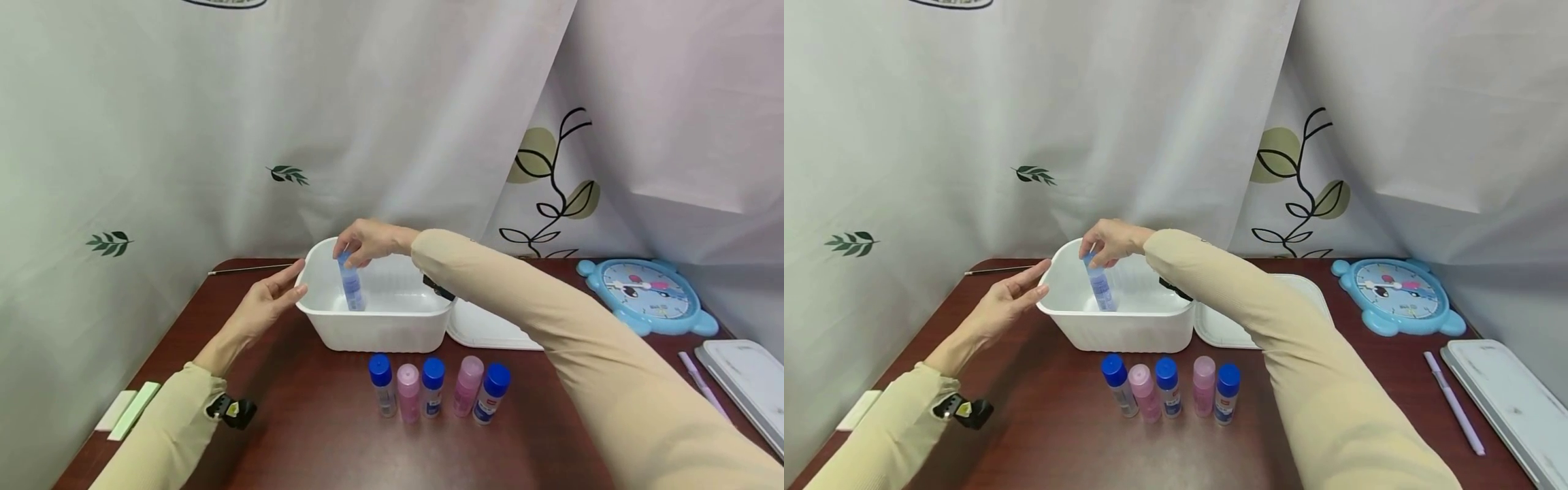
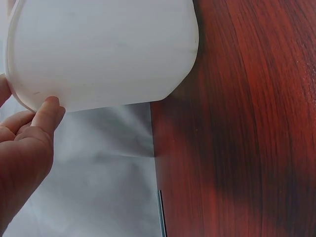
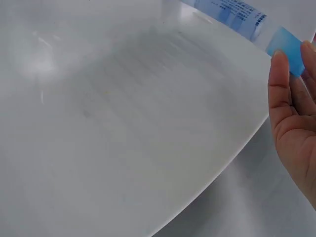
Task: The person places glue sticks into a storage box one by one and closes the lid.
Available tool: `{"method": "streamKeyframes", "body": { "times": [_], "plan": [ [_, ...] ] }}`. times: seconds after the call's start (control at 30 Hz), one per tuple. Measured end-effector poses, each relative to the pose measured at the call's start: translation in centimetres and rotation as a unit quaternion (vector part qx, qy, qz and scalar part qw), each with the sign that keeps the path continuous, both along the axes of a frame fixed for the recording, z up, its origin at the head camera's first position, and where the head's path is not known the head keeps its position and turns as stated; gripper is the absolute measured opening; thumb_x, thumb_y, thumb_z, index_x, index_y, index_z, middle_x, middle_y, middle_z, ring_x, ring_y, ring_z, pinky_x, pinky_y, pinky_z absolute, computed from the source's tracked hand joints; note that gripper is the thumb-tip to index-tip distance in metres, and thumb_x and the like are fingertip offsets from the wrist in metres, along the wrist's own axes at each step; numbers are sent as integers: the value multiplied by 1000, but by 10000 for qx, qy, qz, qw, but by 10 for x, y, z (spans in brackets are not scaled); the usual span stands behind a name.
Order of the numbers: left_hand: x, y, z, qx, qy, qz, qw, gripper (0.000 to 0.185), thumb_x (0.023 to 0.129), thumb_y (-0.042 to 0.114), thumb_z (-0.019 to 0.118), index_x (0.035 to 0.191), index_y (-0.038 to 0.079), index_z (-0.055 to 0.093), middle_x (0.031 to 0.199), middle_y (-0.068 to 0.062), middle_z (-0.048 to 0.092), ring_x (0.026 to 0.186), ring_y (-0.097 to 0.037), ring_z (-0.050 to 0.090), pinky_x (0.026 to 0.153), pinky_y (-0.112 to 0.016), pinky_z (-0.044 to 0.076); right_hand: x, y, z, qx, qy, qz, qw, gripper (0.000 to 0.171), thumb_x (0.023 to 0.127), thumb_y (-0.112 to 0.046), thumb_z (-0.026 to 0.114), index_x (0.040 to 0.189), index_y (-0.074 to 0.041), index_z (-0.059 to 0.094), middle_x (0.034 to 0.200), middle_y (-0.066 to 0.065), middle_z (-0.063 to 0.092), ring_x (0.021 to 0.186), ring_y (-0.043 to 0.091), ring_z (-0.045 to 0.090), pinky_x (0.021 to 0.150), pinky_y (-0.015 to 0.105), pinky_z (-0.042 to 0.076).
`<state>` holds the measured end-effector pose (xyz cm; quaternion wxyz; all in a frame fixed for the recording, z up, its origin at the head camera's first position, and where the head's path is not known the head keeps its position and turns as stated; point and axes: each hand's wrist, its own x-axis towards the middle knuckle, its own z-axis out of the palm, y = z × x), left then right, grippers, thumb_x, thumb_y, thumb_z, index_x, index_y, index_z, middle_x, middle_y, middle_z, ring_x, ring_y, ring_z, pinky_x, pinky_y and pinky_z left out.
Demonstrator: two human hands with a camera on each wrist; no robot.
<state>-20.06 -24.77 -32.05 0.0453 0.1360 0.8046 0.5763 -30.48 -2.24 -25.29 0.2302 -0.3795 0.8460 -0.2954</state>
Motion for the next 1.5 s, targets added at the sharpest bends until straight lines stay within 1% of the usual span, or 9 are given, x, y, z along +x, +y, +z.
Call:
{"method": "streamKeyframes", "body": {
  "times": [0.27, 0.43, 0.67, 0.77, 0.87, 1.0, 1.2, 1.33, 1.5],
  "plan": [
    [-1, 3, 1, 21, -10, 1, 10000, 61, 97, 18, 53, 147, 0, 23, 153, -15, 24, 120, -4, 49, 89, -9, 42, 4, -5, -3, 505, 385, 242, 9977, 40, 87, -6, 66, 127, -7, 60, 127, 9, 61, 112, 19, 59, 80, 29, 54],
    [0, 2, 1, 34, -37, 8, 10000, 61, 97, 19, 52, 148, 0, 23, 153, -15, 22, 120, -3, 49, 88, -8, 42, 6, -2, 13, 654, 424, 277, 9966, 51, 89, -8, 65, 137, -6, 48, 133, 13, 55, 120, 23, 54, 91, 29, 50],
    [-2, 1, 3, 43, -4, 53, 10000, 61, 97, 19, 53, 147, 0, 23, 154, -14, 21, 123, -7, 47, 89, -8, 41, 27, 43, 74, -802, 365, 114, 9960, 41, 91, -4, 60, 131, 1, 52, 122, 17, 61, 110, 23, 59, 86, 31, 52],
    [-5, 1, 3, 88, 30, 8, 10000, 61, 98, 18, 52, 147, -1, 23, 154, -15, 21, 122, -3, 47, 89, -8, 41, 47, 84, 83, -1321, 282, 138, 9907, 33, 92, -7, 60, 124, 1, 57, 113, 14, 65, 103, 22, 61, 86, 32, 52],
    [-6, 0, 3, 83, 22, 6, 10000, 62, 97, 18, 53, 147, -1, 23, 154, -16, 20, 120, -2, 48, 89, -8, 42, 71, 130, 68, -1400, 169, 337, 9894, 29, 91, -10, 63, 117, 1, 60, 107, 11, 66, 100, 23, 62, 87, 32, 52],
    [-6, -3, 2, 21, -5, 48, 10000, 62, 97, 20, 53, 148, 0, 22, 154, -16, 21, 117, 1, 49, 88, -8, 42, 100, 181, 22, -1299, -162, 531, 9900, 29, 87, -12, 67, 113, -1, 61, 104, 9, 65, 99, 23, 62, 84, 32, 53],
    [-6, -6, 2, -52, 45, 32, 10000, 62, 98, 20, 52, 148, 0, 22, 154, -15, 19, 116, 3, 48, 89, -7, 40, 134, 210, -38, -1518, -890, 254, 9841, 37, 82, -9, 72, 112, 0, 53, 104, 15, 60, 98, 23, 60, 85, 36, 53],
    [-7, -4, 3, 49, 33, -33, 10000, 62, 98, 19, 51, 148, 0, 21, 155, -16, 18, 116, 3, 49, 89, -9, 41, 147, 211, -55, -1672, -816, 150, 9824, 35, 81, -11, 74, 107, -2, 53, 99, 12, 61, 92, 17, 63, 83, 31, 54],
    [-6, -3, 4, 164, -9, -64, 9998, 61, 98, 16, 50, 148, -1, 20, 154, -17, 17, 111, 7, 51, 89, -10, 43, 151, 213, -57, -1702, -457, 226, 9841, 22, 85, -14, 70, 102, -6, 60, 93, 5, 66, 88, 16, 66, 80, 30, 55]
  ]
}}
